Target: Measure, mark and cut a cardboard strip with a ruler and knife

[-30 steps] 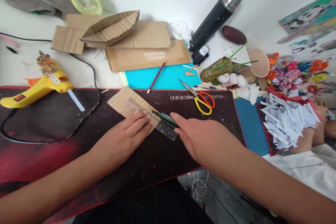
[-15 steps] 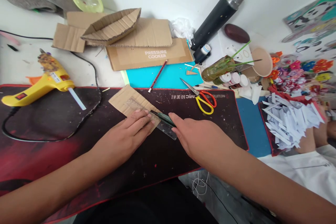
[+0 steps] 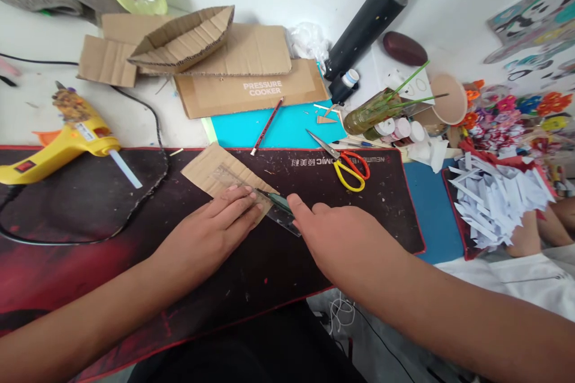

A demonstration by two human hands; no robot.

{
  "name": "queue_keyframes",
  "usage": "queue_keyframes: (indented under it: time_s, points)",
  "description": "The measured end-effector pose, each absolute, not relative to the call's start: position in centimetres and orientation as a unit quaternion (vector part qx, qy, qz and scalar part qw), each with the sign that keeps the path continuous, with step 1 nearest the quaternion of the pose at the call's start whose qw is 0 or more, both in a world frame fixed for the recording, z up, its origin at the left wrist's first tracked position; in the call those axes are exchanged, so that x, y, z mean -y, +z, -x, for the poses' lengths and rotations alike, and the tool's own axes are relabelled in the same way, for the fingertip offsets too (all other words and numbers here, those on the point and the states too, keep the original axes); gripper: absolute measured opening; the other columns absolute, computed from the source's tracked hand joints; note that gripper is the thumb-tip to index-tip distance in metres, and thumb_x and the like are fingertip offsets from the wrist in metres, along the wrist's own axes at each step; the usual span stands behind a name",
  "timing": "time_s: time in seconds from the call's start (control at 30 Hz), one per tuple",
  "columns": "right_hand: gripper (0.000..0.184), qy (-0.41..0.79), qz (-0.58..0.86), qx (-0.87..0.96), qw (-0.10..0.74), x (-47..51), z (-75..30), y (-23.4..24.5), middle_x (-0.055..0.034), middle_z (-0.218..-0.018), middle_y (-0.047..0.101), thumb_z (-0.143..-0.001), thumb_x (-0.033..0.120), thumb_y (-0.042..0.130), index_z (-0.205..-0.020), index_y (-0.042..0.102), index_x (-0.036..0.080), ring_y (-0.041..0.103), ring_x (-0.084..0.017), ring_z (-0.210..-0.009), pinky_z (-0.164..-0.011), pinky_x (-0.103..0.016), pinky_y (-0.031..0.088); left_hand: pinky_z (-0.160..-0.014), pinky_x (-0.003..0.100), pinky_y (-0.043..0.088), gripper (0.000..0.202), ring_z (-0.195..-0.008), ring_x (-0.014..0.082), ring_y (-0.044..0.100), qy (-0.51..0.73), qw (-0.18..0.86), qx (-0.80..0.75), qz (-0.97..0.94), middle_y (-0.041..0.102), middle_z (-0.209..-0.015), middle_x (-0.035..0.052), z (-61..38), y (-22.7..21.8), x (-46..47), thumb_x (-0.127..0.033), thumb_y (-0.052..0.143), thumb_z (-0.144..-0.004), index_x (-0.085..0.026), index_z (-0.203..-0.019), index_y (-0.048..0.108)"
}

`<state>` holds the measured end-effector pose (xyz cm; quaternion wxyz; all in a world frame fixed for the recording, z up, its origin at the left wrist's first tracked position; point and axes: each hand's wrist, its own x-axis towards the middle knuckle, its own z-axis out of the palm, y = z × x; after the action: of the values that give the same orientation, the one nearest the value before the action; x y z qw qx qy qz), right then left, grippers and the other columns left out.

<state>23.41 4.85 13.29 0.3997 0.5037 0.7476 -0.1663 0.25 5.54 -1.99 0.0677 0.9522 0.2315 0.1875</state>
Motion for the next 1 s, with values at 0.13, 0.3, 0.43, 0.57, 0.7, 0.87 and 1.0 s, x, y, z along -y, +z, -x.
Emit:
queue_keyframes:
  time_s: [0.13,0.3,0.43,0.57,0.7,0.87,1.0]
  points:
    - [0.080,-0.177,-0.495,-0.740,0.420,-5.3,-23.2,13.8,-0.0162,-0.106,0.080,-0.103,0.008,0.058,-0.178,0.032,0.015,0.082,-0.028,-0.082,-0.061,-0.031,0.058,-0.128,0.049,0.054,0.045,-0.150,0.0333,0.060,0.196,0.083,-0.232,-0.949,0.072,-0.145,0.0193,-0.2,-2.1,-5.5,-0.010,0.049,-0.109,-0.008,-0.152,0.062]
    - [0.065,-0.169,-0.500,-0.740,0.418,-5.1,-23.2,13.6,-0.0165,-0.103,0.080,-0.112,0.015,0.048,-0.176,0.036,0.015,0.083,-0.029,-0.081,-0.061,-0.032,0.059,-0.128,0.048,0.054,0.044,-0.148,0.0333,0.061,0.198,0.073,-0.231,-0.950,0.072,-0.144,0.0188,-0.3,-1.9,-5.5,-0.010,0.047,-0.109,-0.007,-0.150,0.063]
    - [0.068,-0.168,-0.498,-0.742,0.416,-4.7,-23.5,13.4,-0.0172,-0.105,0.080,-0.110,0.012,0.048,-0.177,0.034,0.014,0.083,-0.030,-0.081,-0.059,-0.033,0.059,-0.127,0.048,0.055,0.043,-0.148,0.0334,0.062,0.196,0.061,-0.232,-0.951,0.072,-0.145,0.0182,-0.3,-2.1,-5.4,-0.011,0.049,-0.110,-0.007,-0.150,0.063]
    - [0.068,-0.165,-0.500,-0.744,0.411,-4.5,-23.7,13.3,-0.0171,-0.105,0.080,-0.110,0.014,0.049,-0.177,0.034,0.014,0.083,-0.029,-0.082,-0.059,-0.031,0.057,-0.129,0.048,0.053,0.044,-0.152,0.0317,0.059,0.195,0.075,-0.234,-0.950,0.071,-0.147,0.0185,-0.2,-2.3,-5.4,-0.012,0.047,-0.111,-0.009,-0.153,0.061]
    - [0.065,-0.167,-0.500,-0.739,0.420,-4.6,-23.8,13.3,-0.0168,-0.104,0.079,-0.114,0.017,0.045,-0.177,0.034,0.017,0.082,-0.028,-0.079,-0.059,-0.030,0.056,-0.131,0.049,0.051,0.047,-0.155,0.0320,0.056,0.195,0.092,-0.231,-0.949,0.070,-0.149,0.0190,-0.1,-2.4,-5.4,-0.011,0.046,-0.110,-0.008,-0.155,0.060]
    - [0.062,-0.163,-0.498,-0.745,0.413,-4.3,-24.1,13.1,-0.0155,-0.102,0.079,-0.115,0.021,0.045,-0.176,0.037,0.015,0.082,-0.029,-0.077,-0.056,-0.032,0.057,-0.129,0.048,0.052,0.045,-0.152,0.0326,0.058,0.193,0.071,-0.232,-0.951,0.071,-0.148,0.0181,-0.1,-2.3,-5.4,-0.013,0.044,-0.112,-0.008,-0.153,0.060]
    - [0.063,-0.170,-0.501,-0.740,0.416,-4.2,-24.2,13.2,-0.0161,-0.104,0.080,-0.114,0.020,0.047,-0.176,0.036,0.016,0.082,-0.028,-0.079,-0.058,-0.031,0.057,-0.128,0.047,0.053,0.045,-0.150,0.0322,0.060,0.187,0.050,-0.225,-0.955,0.070,-0.149,0.0183,0.0,-2.2,-5.6,-0.012,0.042,-0.112,-0.007,-0.153,0.059]
